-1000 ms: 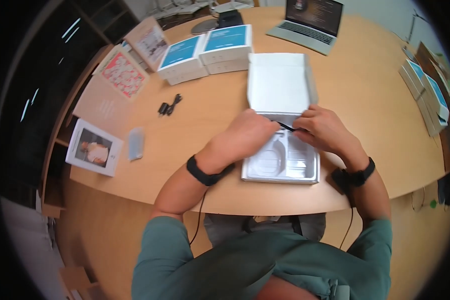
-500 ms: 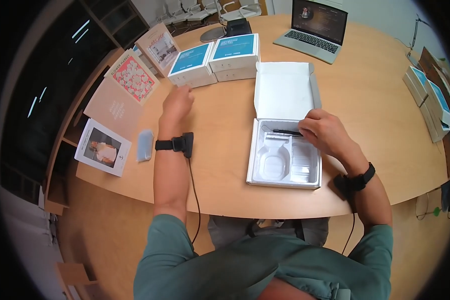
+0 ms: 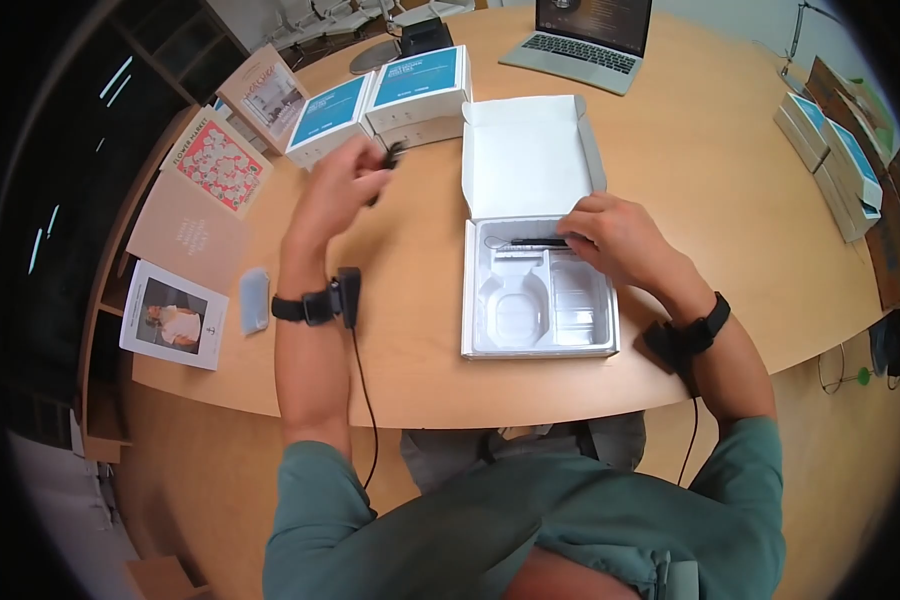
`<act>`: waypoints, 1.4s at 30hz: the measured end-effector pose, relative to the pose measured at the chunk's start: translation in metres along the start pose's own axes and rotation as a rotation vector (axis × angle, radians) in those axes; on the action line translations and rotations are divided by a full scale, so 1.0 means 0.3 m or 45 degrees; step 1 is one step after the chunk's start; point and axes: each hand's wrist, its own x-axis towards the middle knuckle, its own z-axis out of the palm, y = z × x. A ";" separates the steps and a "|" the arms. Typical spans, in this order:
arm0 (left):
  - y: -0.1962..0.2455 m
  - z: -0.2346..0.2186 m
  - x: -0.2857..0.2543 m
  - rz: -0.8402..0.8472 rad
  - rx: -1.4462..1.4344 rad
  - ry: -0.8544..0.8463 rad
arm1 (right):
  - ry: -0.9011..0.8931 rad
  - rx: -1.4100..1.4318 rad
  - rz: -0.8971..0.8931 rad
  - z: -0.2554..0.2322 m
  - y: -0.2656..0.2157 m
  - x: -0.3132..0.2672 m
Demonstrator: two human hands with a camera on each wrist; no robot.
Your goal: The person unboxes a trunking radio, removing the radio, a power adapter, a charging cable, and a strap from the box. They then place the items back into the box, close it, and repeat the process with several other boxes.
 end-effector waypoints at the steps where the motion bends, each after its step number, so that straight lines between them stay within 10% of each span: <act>1: 0.090 0.059 -0.027 0.087 -0.120 -0.102 | 0.034 0.024 0.019 0.000 0.000 0.000; 7: 0.240 0.394 -0.139 0.697 0.473 -0.270 | 0.170 0.209 0.069 -0.015 -0.018 0.000; 21: 0.172 0.436 -0.127 0.840 0.415 -0.262 | 0.070 0.154 0.043 -0.018 -0.021 0.004; 23: 0.206 0.295 -0.107 0.448 0.199 -0.376 | 0.061 0.162 0.053 -0.015 -0.018 0.002; 27: 0.005 0.000 -0.025 0.282 0.335 0.046 | 0.091 0.171 0.022 -0.014 -0.010 -0.003; 31: -0.271 -0.176 -0.042 -0.553 0.506 0.233 | 0.094 0.171 0.001 -0.012 -0.005 -0.004; 33: -0.607 -0.199 -0.056 -0.284 0.720 0.292 | 0.110 0.159 0.015 -0.009 -0.003 -0.007; 36: -0.637 -0.169 -0.074 -0.499 0.841 0.149 | 0.099 0.152 0.017 -0.004 0.001 -0.008; 40: -0.540 -0.155 -0.013 -0.509 0.525 0.048 | 0.224 0.218 -0.017 0.006 0.013 -0.002; 42: -0.327 -0.112 0.001 -0.077 0.273 0.001 | 0.301 0.263 -0.025 0.008 0.012 -0.002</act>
